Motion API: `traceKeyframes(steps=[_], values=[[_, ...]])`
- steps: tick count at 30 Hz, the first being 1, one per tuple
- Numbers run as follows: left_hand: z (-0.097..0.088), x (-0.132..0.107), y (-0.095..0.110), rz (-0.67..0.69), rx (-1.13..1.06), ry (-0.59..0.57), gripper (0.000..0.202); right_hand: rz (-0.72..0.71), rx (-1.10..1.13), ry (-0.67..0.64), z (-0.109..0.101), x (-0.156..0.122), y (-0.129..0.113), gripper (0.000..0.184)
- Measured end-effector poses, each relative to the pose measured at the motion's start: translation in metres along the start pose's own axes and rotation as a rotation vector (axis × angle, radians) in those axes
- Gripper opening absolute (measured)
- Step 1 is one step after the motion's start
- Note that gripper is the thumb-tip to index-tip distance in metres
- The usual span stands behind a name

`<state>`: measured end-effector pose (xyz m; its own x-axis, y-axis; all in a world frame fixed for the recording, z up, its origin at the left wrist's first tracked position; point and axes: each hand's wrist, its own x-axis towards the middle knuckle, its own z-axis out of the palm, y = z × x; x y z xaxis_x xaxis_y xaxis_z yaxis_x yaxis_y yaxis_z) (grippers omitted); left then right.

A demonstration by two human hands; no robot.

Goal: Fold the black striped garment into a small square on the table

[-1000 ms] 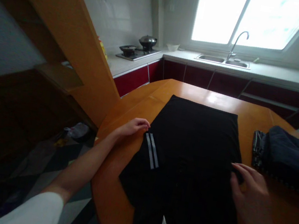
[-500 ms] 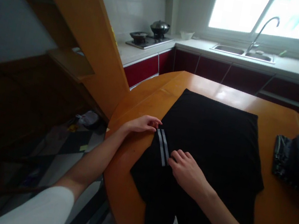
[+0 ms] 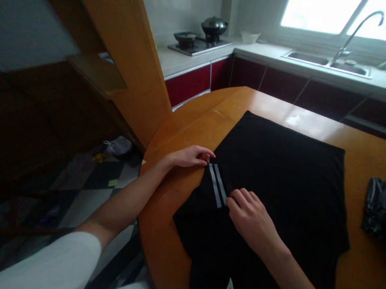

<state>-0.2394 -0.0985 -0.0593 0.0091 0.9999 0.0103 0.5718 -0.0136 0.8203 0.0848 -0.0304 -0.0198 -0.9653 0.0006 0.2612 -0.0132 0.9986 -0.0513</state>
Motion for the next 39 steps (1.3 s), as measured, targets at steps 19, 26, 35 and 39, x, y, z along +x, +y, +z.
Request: traceKeyframes(steps=[19,26,35,39], values=[[0.030,-0.018,0.044,0.132,0.314,0.244,0.030,0.111,0.132,0.000,0.033,-0.016,-0.006,0.023],[0.074,-0.100,0.073,0.121,0.560,-0.146,0.070,0.132,0.158,0.008,0.033,-0.015,-0.006,0.021],[0.076,-0.163,0.078,0.091,0.552,-0.270,0.078,0.154,0.183,0.014,0.036,-0.015,-0.006,0.020],[0.068,-0.177,0.075,0.169,0.375,-0.300,0.061,0.162,0.212,0.010,0.034,-0.015,-0.005,0.020]])
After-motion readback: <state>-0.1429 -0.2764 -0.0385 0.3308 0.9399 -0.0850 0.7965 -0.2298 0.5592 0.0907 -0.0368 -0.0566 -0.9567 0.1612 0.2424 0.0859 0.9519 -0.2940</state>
